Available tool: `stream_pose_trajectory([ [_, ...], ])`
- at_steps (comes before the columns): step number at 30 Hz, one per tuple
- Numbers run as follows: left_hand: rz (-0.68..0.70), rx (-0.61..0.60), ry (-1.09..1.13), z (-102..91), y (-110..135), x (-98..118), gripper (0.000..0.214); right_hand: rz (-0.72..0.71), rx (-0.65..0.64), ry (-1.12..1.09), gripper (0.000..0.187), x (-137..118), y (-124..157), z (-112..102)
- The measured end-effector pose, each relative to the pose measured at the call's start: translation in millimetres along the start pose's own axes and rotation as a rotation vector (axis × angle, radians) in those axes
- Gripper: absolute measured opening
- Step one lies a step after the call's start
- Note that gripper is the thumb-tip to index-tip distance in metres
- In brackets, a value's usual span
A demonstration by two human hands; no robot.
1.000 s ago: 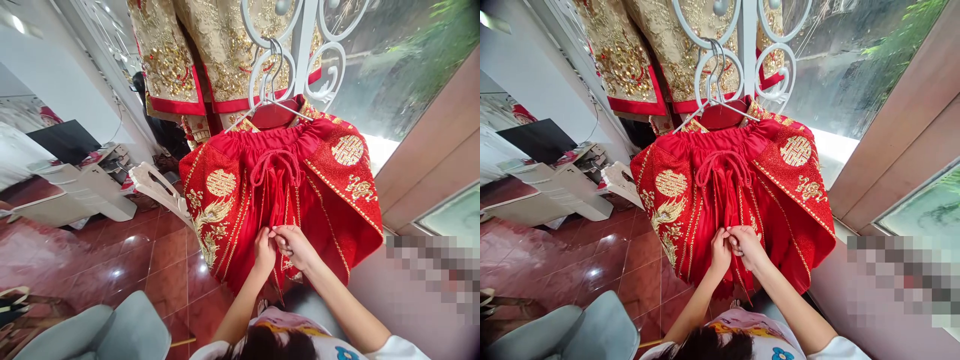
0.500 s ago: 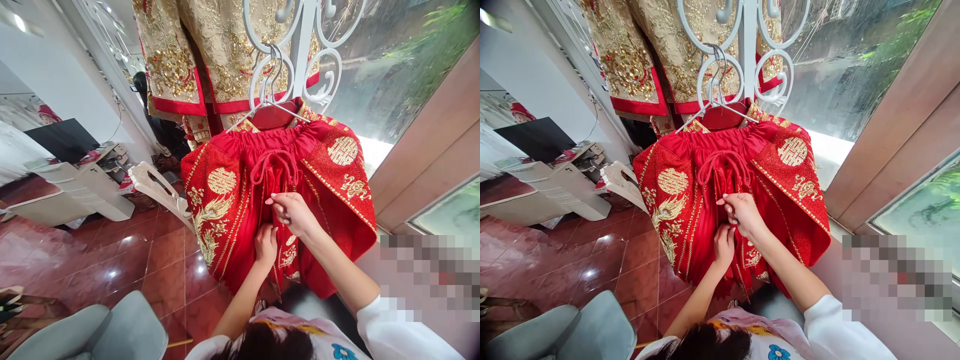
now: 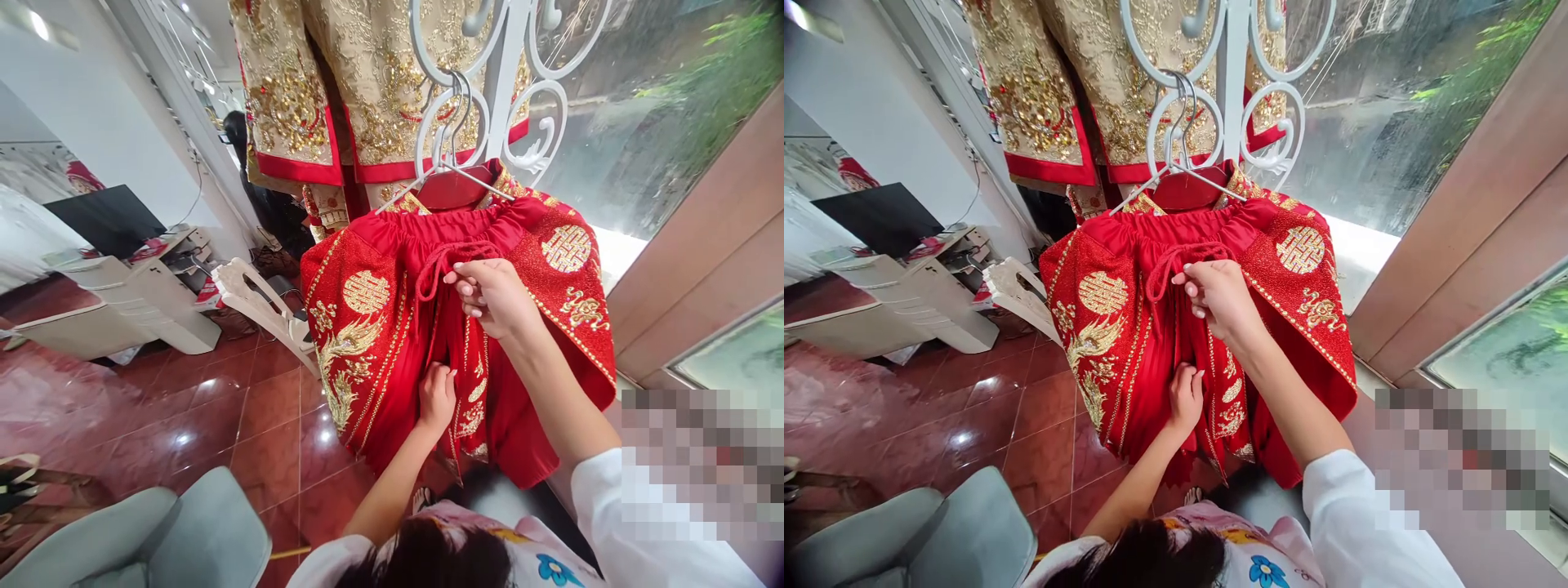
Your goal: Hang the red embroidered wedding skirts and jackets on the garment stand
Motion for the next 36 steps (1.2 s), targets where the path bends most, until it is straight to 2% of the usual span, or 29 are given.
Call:
stream_pose_trajectory([
  [4,-0.033,-0.036,-0.032,-0.2,-3,-7,0.022,-0.166,-0.018,0.123,0.026,9,5,-8],
  [6,-0.055,-0.069,-0.055,-1.3,-1,-7,0.016,-0.297,-0.028,0.279,0.034,15,15,-19],
  [7,-0.068,-0.070,-0.072,-3.6,1,-8,0.013,-0.381,0.013,0.386,0.036,17,22,-28],
  [8,-0.080,-0.038,-0.100,-8.7,4,-7,0.014,-0.473,0.089,0.505,0.036,20,30,-39],
  [10,-0.092,0.121,-0.181,-27.2,11,-6,0.019,-0.641,0.282,0.749,0.031,27,46,-63],
  [12,-0.095,0.320,-0.272,-49.0,17,-3,0.026,-0.732,0.424,0.941,0.026,41,59,-81],
  [13,-0.098,0.373,-0.312,-56.7,17,-2,0.029,-0.742,0.461,1.006,0.026,49,61,-88],
  [14,-0.104,0.371,-0.345,-60.4,13,-1,0.031,-0.734,0.476,1.056,0.029,57,62,-92],
  [15,-0.113,0.313,-0.373,-60.0,6,-1,0.033,-0.717,0.475,1.093,0.032,63,62,-95],
  [19,-0.142,-0.129,-0.492,-38.7,-27,-3,0.020,-0.610,0.396,1.212,0.034,76,51,-92],
  [21,-0.174,-0.282,-0.542,-32.6,-35,-6,0.025,-0.549,0.340,1.268,0.030,77,44,-92],
  [22,-0.186,-0.317,-0.560,-32.9,-36,-7,0.028,-0.528,0.296,1.290,0.030,76,43,-91],
  [24,-0.174,-0.310,-0.587,-39.6,-34,-4,0.030,-0.519,0.191,1.324,0.031,71,45,-88],
  [29,0.017,-0.103,-0.503,-59.2,-3,22,0.031,-0.642,0.040,1.375,0.033,45,87,-68],
  [31,0.098,0.031,-0.419,-60.1,14,32,0.026,-0.702,0.007,1.384,0.036,41,104,-54],
  [33,0.131,0.111,-0.370,-50.0,26,35,0.023,-0.727,-0.003,1.419,0.037,46,109,-43],
  [34,0.111,0.076,-0.359,-38.2,28,32,0.022,-0.723,0.005,1.448,0.037,52,106,-39],
  [36,-0.002,-0.148,-0.333,-5.0,24,21,0.020,-0.675,0.044,1.517,0.036,69,90,-36],
])
Point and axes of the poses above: each hand's wrist, its own y-axis away from the middle knuckle, its own z-axis out of the palm, x = y × z, the point moved 7 cm from there along -y, towards the middle knuckle, and after that the axes turned 13 degrees about -y, right-handed, at the moved point
